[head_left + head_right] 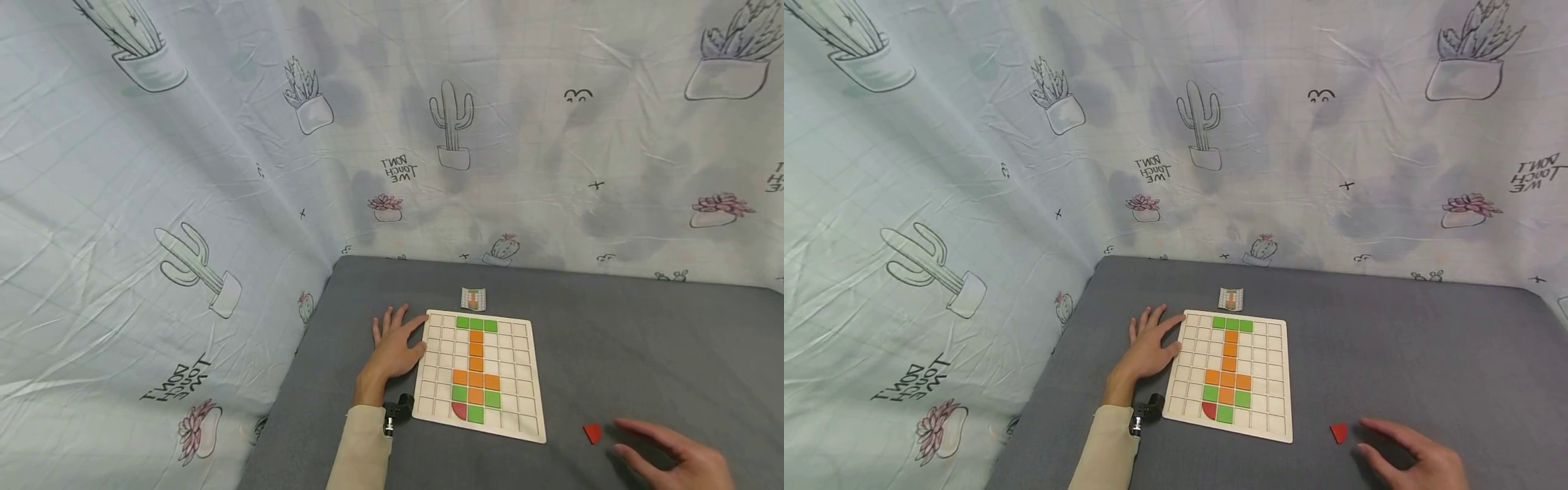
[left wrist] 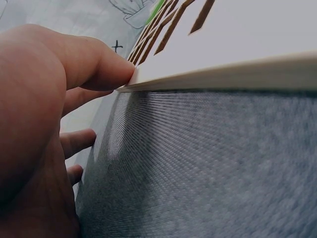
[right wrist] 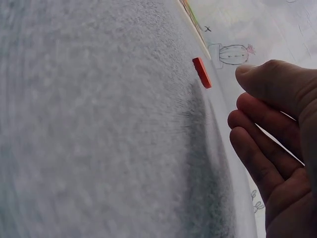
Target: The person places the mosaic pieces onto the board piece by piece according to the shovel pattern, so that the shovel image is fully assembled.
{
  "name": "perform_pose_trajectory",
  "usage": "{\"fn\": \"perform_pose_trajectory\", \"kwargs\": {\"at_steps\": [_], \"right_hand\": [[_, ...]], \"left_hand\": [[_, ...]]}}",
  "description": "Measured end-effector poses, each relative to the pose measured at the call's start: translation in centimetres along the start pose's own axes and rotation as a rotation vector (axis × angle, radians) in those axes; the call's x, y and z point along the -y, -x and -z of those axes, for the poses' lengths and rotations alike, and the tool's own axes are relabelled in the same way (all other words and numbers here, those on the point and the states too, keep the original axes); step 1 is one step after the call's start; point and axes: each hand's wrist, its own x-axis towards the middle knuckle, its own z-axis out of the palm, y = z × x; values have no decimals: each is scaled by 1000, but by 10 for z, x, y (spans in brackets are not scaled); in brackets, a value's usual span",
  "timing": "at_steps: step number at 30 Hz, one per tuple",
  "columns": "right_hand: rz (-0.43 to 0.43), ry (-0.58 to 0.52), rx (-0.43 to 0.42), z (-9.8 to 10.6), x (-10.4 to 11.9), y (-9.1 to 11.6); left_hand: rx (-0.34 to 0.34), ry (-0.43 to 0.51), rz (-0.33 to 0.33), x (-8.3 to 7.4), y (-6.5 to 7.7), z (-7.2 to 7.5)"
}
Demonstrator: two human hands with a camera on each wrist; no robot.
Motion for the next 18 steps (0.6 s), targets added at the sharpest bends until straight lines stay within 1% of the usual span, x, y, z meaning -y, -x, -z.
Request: {"fn": "perform_pose_trajectory", "kwargs": {"at_steps": [4,9,12,18], "right_hand": [[38,-32,-32,-6,-1,1],[95,-108,-56,-11,0,2],[129,-130,-49,-12,1,1],[152,-86,9,-14,6,-1]], "left_hand": [[1,5,1,0,0,0],[6,8,3,1,0,0],[10,3,4,2,0,-1],[13,1,4,2,0,0]]}}
